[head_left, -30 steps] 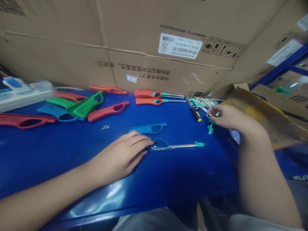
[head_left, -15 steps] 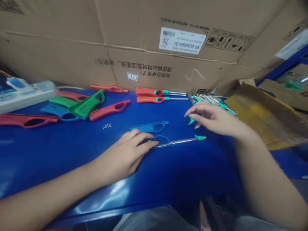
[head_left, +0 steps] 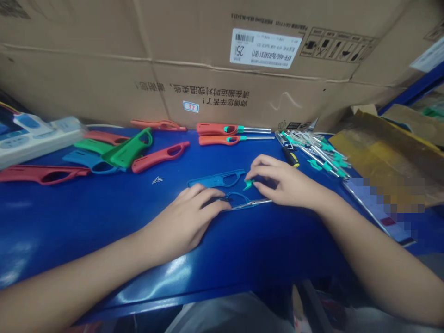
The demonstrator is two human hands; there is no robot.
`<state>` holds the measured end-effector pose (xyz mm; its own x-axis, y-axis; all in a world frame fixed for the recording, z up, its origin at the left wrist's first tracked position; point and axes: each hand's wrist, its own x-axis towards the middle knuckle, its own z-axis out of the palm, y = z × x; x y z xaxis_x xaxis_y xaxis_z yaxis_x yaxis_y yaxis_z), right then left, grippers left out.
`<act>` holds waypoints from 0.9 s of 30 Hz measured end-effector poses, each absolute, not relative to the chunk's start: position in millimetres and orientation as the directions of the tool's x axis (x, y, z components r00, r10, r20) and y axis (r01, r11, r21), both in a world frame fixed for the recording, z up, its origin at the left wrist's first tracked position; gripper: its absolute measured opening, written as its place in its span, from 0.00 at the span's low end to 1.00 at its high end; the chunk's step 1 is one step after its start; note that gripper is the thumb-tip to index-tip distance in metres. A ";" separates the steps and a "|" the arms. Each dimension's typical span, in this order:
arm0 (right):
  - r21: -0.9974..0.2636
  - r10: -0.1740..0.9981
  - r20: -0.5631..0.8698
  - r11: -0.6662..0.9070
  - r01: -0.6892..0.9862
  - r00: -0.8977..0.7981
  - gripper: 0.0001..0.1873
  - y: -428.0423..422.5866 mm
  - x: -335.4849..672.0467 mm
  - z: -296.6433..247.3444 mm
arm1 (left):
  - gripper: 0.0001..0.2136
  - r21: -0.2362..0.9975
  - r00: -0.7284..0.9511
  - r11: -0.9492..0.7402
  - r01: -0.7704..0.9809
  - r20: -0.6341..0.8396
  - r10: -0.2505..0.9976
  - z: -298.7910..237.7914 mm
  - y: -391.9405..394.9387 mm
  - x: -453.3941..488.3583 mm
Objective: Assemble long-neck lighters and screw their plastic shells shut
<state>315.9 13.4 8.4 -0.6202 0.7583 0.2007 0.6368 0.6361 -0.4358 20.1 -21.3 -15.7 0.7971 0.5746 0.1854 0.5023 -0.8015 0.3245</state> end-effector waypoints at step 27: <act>-0.381 0.770 0.050 0.603 0.701 -0.636 0.05 15.7 312.6 11.3 | 0.15 0.234 0.820 -0.857 0.459 0.259 0.510 -11.1 -21.0 15.3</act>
